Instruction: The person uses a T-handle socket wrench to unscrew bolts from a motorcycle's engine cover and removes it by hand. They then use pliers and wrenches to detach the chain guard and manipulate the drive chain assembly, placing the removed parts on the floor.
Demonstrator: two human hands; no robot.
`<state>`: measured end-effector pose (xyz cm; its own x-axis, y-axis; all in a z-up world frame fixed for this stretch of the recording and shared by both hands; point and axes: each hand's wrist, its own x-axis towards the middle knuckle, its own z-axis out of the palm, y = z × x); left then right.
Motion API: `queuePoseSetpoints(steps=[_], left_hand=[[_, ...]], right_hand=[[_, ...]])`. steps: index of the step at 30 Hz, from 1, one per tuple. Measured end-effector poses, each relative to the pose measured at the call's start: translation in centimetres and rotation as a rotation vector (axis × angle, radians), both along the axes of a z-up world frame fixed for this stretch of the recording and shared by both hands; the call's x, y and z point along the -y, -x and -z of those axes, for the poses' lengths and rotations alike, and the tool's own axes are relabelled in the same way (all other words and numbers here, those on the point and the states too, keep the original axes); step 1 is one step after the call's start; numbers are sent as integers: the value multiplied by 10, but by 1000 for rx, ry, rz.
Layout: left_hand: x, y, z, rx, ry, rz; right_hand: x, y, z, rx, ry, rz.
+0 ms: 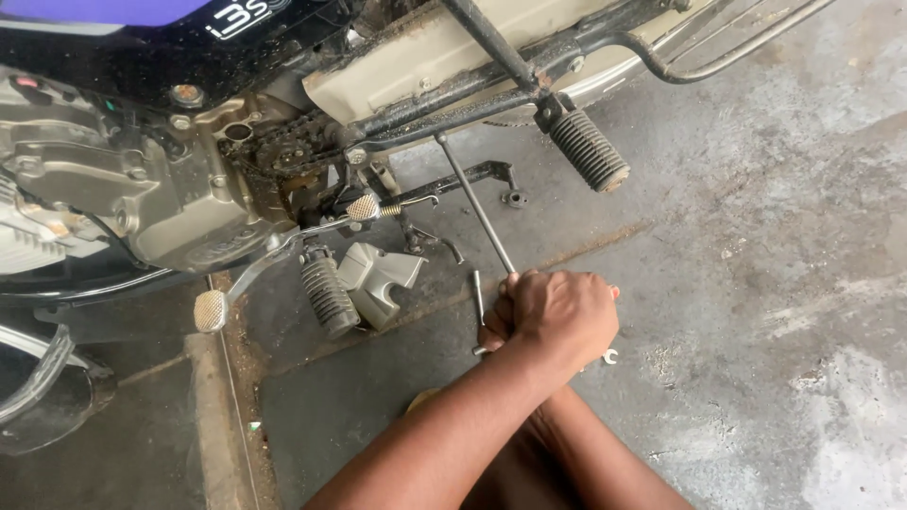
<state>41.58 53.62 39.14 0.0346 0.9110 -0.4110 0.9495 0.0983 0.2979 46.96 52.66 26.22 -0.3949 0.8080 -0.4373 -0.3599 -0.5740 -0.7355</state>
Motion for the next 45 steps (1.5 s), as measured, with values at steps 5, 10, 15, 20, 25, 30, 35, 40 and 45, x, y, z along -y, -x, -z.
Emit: queuePoseSetpoints(steps=[5, 10, 15, 20, 25, 30, 35, 40, 45], left_hand=[[3, 0, 12, 60, -89, -41], [7, 16, 23, 233, -53, -36], [45, 112, 39, 1268, -654, -384], [25, 140, 84, 1002, -517, -857], [4, 127, 89, 1579, -253, -934], [-10, 116, 88, 1615, -167, -895], [-22, 76, 86, 1368, 17, -695], [-44, 29, 72, 763, 60, -279], [-51, -2, 51, 975, 184, -357]], right_hand=[[-21, -41, 17, 394, -355, -103], [-36, -54, 16, 806, -731, -222], [-53, -19, -33, 1220, -1109, -313], [-28, 49, -114, 1327, -1000, -263], [16, 36, -94, 856, -477, -92], [17, 12, -69, 443, -276, 37], [4, -49, -68, 491, -177, 142], [-16, -137, -54, 378, -103, 337], [-7, -165, -82, 346, -37, 481]])
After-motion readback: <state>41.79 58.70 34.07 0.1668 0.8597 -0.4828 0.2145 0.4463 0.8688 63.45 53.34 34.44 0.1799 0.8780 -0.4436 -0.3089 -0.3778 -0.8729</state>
